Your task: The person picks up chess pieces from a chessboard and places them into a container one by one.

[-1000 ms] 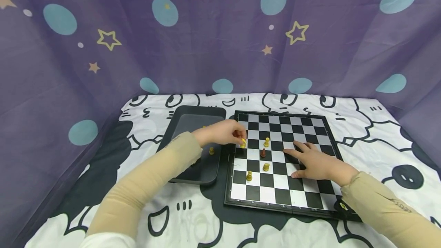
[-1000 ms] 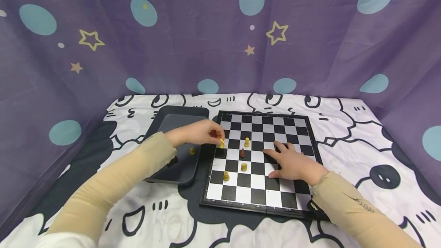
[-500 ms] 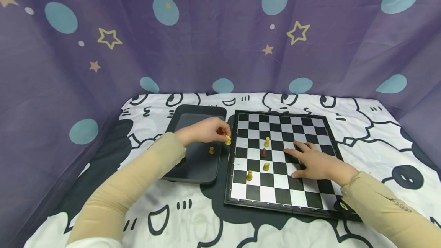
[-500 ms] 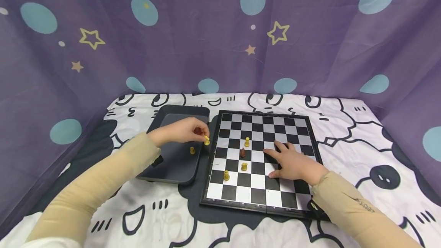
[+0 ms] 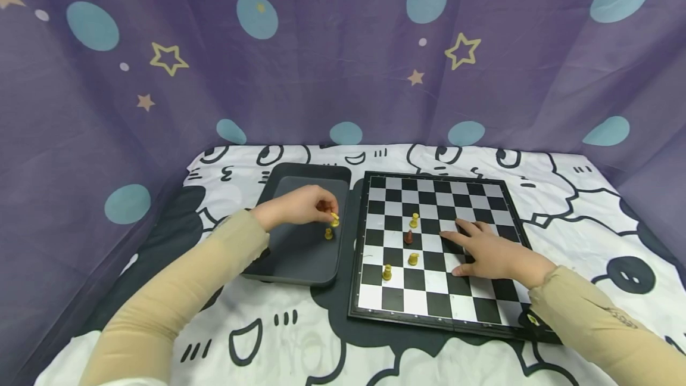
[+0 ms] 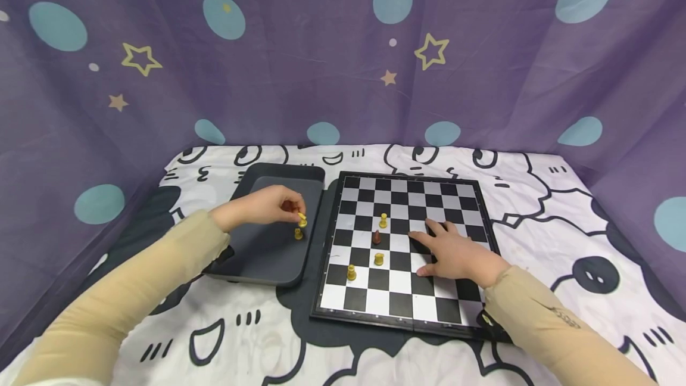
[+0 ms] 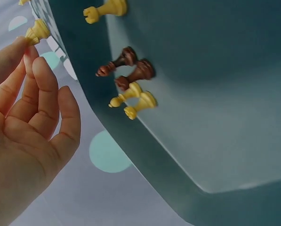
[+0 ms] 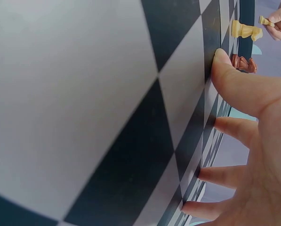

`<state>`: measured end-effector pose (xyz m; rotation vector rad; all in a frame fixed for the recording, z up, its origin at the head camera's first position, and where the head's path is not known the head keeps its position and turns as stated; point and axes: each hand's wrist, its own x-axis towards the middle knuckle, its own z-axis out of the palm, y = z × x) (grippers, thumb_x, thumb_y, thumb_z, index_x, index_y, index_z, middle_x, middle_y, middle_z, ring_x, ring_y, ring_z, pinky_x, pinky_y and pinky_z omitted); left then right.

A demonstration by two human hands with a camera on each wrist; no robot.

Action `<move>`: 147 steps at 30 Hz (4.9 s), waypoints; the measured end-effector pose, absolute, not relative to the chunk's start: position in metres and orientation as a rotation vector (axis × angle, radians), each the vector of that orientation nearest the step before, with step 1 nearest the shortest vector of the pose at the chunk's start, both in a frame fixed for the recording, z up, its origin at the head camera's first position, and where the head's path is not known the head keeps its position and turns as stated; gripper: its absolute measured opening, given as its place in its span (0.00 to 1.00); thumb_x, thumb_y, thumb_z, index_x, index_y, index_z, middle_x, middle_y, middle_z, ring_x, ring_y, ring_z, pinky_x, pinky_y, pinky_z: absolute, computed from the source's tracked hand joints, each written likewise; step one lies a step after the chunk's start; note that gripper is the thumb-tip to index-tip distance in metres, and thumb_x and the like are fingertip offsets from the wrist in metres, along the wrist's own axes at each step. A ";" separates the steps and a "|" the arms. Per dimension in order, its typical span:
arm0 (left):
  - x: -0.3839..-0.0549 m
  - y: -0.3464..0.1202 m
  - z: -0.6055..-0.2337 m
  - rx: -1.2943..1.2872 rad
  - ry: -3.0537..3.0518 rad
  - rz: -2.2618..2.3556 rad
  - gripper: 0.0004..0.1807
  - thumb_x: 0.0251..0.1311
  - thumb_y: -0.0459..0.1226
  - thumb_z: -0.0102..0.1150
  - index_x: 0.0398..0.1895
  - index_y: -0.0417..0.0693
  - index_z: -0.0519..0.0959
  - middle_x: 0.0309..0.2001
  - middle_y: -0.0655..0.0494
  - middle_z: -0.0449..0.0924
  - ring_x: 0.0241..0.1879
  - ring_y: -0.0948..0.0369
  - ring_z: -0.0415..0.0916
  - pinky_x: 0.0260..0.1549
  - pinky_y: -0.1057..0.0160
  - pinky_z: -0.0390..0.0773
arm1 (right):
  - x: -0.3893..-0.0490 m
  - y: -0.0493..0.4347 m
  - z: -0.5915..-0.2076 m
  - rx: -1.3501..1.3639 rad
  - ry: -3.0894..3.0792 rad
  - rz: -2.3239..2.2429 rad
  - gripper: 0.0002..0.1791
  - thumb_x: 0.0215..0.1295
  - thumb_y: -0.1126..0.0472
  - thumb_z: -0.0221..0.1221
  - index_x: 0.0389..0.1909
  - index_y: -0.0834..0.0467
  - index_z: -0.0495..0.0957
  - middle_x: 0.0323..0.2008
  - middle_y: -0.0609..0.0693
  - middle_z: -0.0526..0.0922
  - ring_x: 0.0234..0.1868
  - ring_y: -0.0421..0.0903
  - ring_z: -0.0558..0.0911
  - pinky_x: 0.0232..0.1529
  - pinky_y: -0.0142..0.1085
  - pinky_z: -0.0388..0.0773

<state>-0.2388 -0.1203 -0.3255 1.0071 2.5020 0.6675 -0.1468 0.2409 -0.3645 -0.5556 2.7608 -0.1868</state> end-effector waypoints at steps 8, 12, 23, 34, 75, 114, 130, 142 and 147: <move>-0.237 -0.138 -0.329 0.977 2.526 0.625 0.02 0.59 0.33 0.61 0.32 0.44 0.80 0.28 0.57 0.78 0.26 0.64 0.69 0.29 0.66 0.70 | -0.148 0.242 -0.365 -0.549 2.757 -0.189 0.43 0.52 0.36 0.62 0.67 0.51 0.65 0.68 0.69 0.56 0.64 0.77 0.55 0.52 0.68 0.64; -0.236 -0.145 -0.332 0.923 2.525 0.594 0.02 0.60 0.34 0.61 0.33 0.45 0.81 0.29 0.57 0.78 0.28 0.64 0.71 0.30 0.65 0.72 | -0.148 0.241 -0.364 -0.557 2.760 -0.195 0.42 0.52 0.37 0.62 0.67 0.52 0.66 0.68 0.70 0.56 0.64 0.77 0.56 0.52 0.68 0.64; -0.233 -0.151 -0.339 0.896 2.520 0.537 0.02 0.59 0.32 0.62 0.33 0.42 0.80 0.29 0.56 0.79 0.26 0.65 0.71 0.28 0.66 0.71 | -0.145 0.240 -0.363 -0.562 2.768 -0.188 0.42 0.52 0.37 0.63 0.66 0.52 0.66 0.67 0.70 0.57 0.64 0.77 0.56 0.52 0.67 0.65; -0.232 -0.148 -0.345 0.953 2.552 0.447 0.02 0.58 0.33 0.63 0.31 0.43 0.80 0.29 0.57 0.79 0.28 0.65 0.73 0.30 0.66 0.73 | -0.146 0.240 -0.365 -0.552 2.759 -0.187 0.42 0.52 0.37 0.62 0.66 0.51 0.66 0.68 0.70 0.56 0.64 0.77 0.55 0.52 0.68 0.64; -0.231 -0.144 -0.323 0.934 2.587 0.414 0.08 0.57 0.32 0.63 0.40 0.40 0.81 0.29 0.56 0.78 0.29 0.63 0.73 0.31 0.64 0.73 | -0.147 0.243 -0.368 -0.580 2.769 -0.178 0.43 0.52 0.35 0.62 0.66 0.51 0.66 0.67 0.70 0.57 0.63 0.77 0.57 0.52 0.68 0.64; -0.192 -0.045 -0.301 1.259 2.348 0.472 0.12 0.59 0.36 0.63 0.46 0.45 0.81 0.34 0.59 0.79 0.33 0.66 0.72 0.35 0.68 0.73 | -0.149 0.243 -0.365 -0.577 2.769 -0.186 0.42 0.52 0.37 0.62 0.66 0.52 0.66 0.67 0.70 0.56 0.63 0.78 0.57 0.52 0.68 0.64; -0.182 -0.033 -0.317 1.328 2.210 0.408 0.11 0.58 0.37 0.63 0.43 0.45 0.81 0.35 0.59 0.80 0.33 0.69 0.72 0.35 0.72 0.72 | -0.146 0.242 -0.365 -0.575 2.764 -0.208 0.42 0.52 0.37 0.63 0.66 0.52 0.66 0.67 0.71 0.56 0.63 0.78 0.56 0.52 0.69 0.63; -0.179 -0.026 -0.322 1.311 2.171 0.343 0.08 0.58 0.37 0.63 0.41 0.48 0.82 0.30 0.63 0.78 0.28 0.69 0.69 0.32 0.72 0.70 | -0.146 0.242 -0.365 -0.571 2.762 -0.202 0.42 0.52 0.36 0.62 0.66 0.51 0.66 0.67 0.70 0.57 0.63 0.78 0.56 0.52 0.69 0.63; -0.179 -0.024 -0.325 1.316 2.166 0.339 0.07 0.58 0.36 0.63 0.40 0.48 0.82 0.30 0.63 0.77 0.28 0.69 0.69 0.32 0.73 0.70 | -0.146 0.242 -0.365 -0.568 2.762 -0.203 0.42 0.52 0.36 0.62 0.66 0.51 0.66 0.67 0.70 0.57 0.63 0.78 0.56 0.52 0.69 0.63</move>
